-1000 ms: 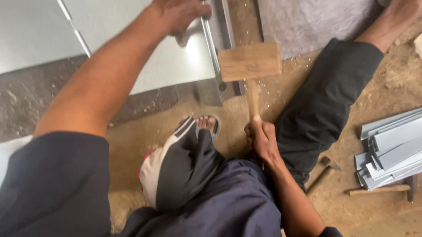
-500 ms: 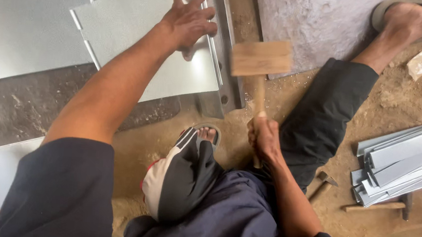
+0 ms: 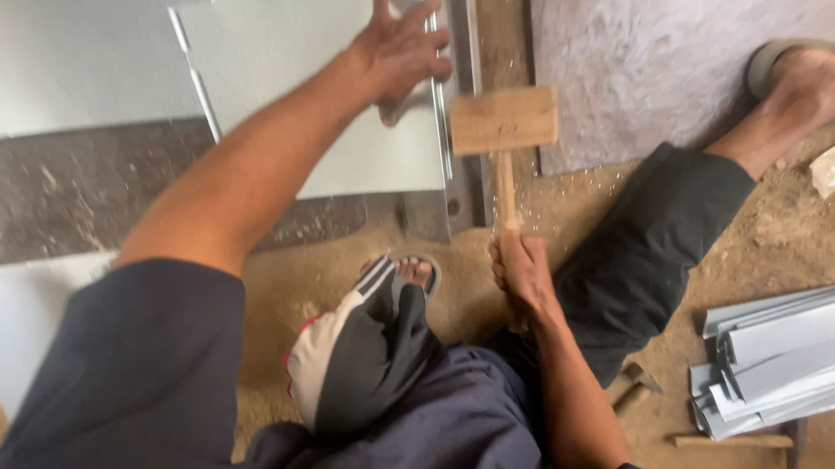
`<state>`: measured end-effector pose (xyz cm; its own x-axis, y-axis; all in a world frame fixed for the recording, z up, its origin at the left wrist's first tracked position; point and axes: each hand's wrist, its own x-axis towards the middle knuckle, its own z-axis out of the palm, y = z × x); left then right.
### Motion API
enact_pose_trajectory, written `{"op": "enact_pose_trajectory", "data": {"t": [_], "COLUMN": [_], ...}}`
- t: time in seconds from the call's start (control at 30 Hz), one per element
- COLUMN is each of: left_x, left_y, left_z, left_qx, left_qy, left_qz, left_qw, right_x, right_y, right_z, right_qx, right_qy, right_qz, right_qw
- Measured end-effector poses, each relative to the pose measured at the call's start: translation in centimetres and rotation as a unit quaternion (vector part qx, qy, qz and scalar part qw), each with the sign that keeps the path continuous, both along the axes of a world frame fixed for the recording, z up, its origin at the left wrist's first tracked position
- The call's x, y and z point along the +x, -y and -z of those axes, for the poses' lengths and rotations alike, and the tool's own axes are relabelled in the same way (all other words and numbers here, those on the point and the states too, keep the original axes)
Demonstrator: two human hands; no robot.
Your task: The person sits on the ground and bends sheet metal panels by hand, folding edges over a metal form and tapping them flat with a wooden mallet. They finish each panel, set it on a stack of completed panels, and pull the next flat panel to continue bending.
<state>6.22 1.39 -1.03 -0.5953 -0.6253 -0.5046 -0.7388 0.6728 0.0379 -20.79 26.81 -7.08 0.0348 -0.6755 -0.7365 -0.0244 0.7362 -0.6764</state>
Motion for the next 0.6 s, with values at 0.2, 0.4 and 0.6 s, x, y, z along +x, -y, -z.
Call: {"op": "enact_pose_trajectory", "data": {"t": [0.2,0.4,0.6], "left_x": [0.6,-4.4,-5.1], "left_y": [-4.5,-11.0,-11.0], "left_z": [0.8,6.5,7.8], "left_qx": [0.028,-0.113,-0.220], "left_qy": [-0.164,-0.265,-0.354], "left_qz": [-0.176,-0.453,-0.439], "left_qw": [0.970,0.844,0.796], "right_x": [-0.2,0.7,2.1], "right_y": [-0.1,3.1,5.3], "right_z": [-3.4,-1.9,-0.7], "right_qx": [-0.100,-0.151,-0.091], "right_qy": [0.100,0.058,0.078], "right_qz": [0.206,0.120,0.121], "right_qw": [0.968,0.980,0.985]}}
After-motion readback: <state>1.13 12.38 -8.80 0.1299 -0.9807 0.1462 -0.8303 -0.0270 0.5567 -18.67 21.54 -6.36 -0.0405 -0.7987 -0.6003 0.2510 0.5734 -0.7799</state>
